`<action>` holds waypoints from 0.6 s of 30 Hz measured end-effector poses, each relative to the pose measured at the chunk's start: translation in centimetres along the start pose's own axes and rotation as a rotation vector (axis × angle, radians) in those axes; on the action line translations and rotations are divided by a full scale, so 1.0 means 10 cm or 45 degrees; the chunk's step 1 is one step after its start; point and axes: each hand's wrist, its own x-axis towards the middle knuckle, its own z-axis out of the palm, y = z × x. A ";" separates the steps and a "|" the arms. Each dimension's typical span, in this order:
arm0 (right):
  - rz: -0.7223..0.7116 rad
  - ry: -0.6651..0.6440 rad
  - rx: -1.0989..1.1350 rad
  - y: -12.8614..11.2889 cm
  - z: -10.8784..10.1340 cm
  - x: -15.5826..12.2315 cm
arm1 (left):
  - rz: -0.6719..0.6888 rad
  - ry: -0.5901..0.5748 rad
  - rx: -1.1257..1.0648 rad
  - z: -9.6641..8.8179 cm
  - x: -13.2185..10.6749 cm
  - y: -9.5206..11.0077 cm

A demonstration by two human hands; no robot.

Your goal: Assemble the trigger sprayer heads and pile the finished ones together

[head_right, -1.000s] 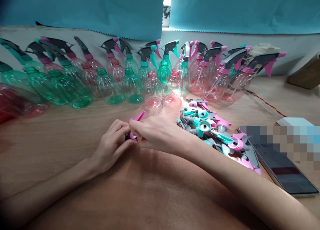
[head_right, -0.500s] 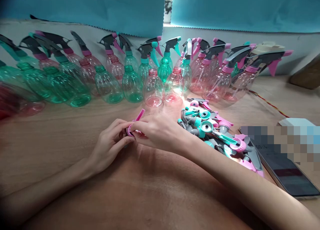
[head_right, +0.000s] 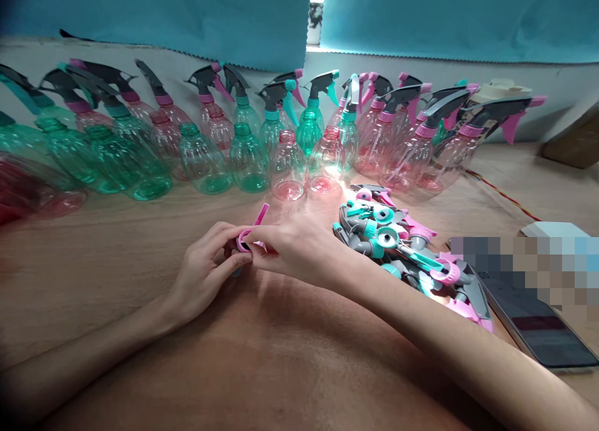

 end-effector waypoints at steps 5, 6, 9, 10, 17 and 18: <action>0.056 0.134 0.041 0.02 0.13 -0.04 | -0.042 0.055 0.002 0.00 0.01 0.00; 0.056 0.147 0.039 0.01 0.16 -0.06 | -0.040 0.062 0.004 0.01 0.01 -0.01; 0.047 0.174 0.015 0.00 0.21 -0.09 | -0.052 0.064 0.005 0.01 0.00 -0.03; 0.047 0.178 0.004 -0.01 0.22 -0.09 | -0.066 0.061 0.001 0.01 0.00 -0.03; 0.259 0.359 -0.058 -0.05 -0.09 0.02 | -0.132 0.056 -0.065 0.03 0.00 -0.05; 0.327 0.381 -0.031 -0.07 -0.17 0.04 | -0.131 0.054 -0.079 0.03 0.00 -0.05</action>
